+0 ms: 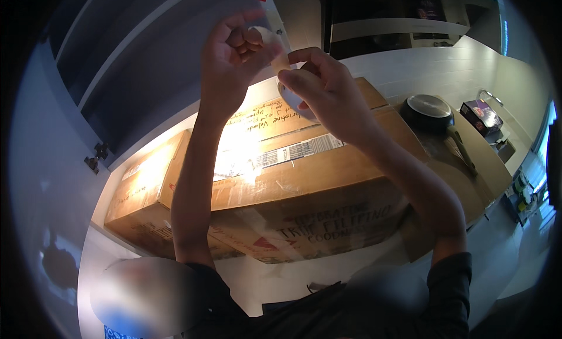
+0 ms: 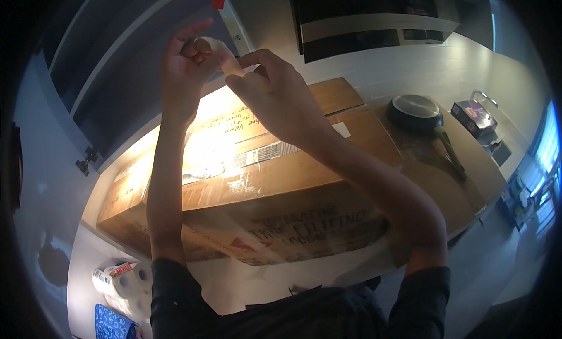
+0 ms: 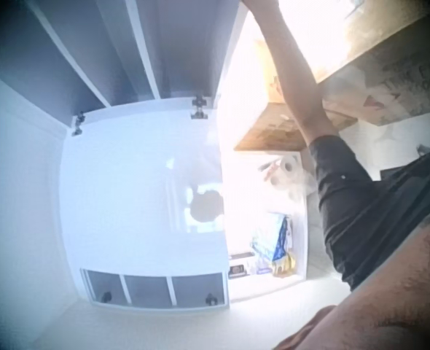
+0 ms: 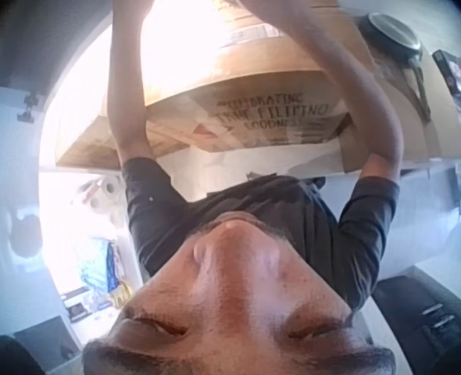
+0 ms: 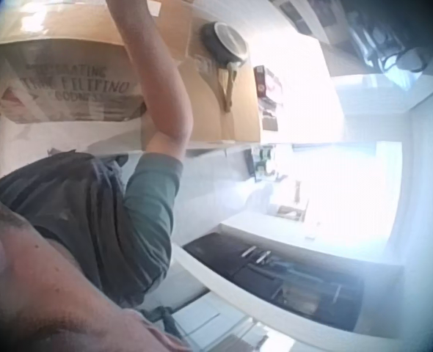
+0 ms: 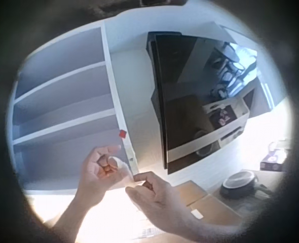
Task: The person tapes a cardboard box, then sits on the floor to sand a small piece of wood with sandpaper. They then stand and sand the edge of a white cabinet door.
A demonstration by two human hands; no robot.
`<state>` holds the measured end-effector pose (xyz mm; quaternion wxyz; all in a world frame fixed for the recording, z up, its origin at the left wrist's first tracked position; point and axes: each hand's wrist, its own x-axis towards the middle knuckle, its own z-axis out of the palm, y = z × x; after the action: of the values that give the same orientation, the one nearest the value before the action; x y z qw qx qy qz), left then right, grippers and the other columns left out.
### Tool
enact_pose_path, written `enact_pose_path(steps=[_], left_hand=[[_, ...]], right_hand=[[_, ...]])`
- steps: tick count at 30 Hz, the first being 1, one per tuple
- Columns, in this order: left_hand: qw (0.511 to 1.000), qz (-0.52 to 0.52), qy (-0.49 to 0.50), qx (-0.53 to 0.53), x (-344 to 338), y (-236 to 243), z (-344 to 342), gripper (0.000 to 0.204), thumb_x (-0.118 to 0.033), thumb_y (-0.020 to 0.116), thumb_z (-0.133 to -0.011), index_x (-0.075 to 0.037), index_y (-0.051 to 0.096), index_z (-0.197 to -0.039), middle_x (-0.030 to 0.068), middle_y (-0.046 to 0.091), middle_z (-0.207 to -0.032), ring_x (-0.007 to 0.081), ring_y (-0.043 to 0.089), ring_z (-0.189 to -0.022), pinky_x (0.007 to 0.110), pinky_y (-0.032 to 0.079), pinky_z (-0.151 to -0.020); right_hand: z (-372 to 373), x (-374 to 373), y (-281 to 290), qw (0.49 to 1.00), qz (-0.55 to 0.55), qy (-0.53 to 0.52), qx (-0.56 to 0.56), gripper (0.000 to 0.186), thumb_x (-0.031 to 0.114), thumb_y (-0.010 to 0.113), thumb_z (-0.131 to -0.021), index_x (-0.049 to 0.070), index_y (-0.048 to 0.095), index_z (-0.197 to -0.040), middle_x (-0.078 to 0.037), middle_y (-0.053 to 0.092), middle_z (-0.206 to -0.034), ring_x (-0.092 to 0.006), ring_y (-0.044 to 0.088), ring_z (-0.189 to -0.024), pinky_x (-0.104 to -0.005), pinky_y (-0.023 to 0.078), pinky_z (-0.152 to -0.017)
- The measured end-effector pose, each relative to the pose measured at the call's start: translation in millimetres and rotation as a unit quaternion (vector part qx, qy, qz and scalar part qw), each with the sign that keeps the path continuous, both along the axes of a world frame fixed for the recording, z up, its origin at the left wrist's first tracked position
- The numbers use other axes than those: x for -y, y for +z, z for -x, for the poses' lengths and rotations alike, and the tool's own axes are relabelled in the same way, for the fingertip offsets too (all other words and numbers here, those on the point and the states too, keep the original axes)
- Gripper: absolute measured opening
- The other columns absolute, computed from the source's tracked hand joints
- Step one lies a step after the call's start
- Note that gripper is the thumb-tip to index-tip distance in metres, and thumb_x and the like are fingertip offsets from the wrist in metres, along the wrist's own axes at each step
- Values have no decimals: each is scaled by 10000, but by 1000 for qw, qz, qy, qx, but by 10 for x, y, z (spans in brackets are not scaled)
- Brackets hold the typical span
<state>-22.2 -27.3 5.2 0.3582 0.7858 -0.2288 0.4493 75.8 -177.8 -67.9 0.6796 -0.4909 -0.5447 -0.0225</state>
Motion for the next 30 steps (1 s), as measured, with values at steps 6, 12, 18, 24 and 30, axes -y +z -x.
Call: enact_pose_path(steps=[6,12,18,24,30], left_hand=[[995,-90,35,13,159,-108,15,478,-17,789,-862,-25,591,-1297,53,698,-917,136,693,-904,301,561,-846],[973,-153,160,69,170,-186,-12,483,-145,826,-863,-38,597,-1275,79,698,-932,162,694,-891,296,551,-835],[981,-92,170,-7,341,-204,18,595,-151,877,-807,-55,565,-1304,64,654,-974,129,638,-859,274,538,-772],[933,-194,287,97,387,-314,14,516,-197,858,-829,-78,606,-1264,57,688,-984,127,639,-825,270,526,-717],[966,-147,174,-125,344,-358,18,141,-186,756,-926,-60,737,-986,41,730,-885,104,628,-745,268,486,-675]], right_hand=[[-184,34,-34,986,-43,-118,106,432,331,737,-906,-12,680,-1164,-180,674,-1107,-242,674,-951,-356,538,-812],[-220,117,-5,999,33,-6,27,335,292,689,-955,-23,744,-1052,-130,740,-880,-203,710,-856,-334,544,-753],[-229,244,47,988,25,-87,125,315,283,663,-964,-17,751,-999,-131,737,-830,-246,709,-779,-351,536,-718],[-243,356,23,970,51,-156,180,270,260,703,-935,-5,747,-902,-118,716,-786,-257,657,-795,-383,512,-755],[-332,413,-45,955,66,-162,239,275,260,709,-939,12,727,-821,-102,715,-794,-254,640,-815,-393,508,-759]])
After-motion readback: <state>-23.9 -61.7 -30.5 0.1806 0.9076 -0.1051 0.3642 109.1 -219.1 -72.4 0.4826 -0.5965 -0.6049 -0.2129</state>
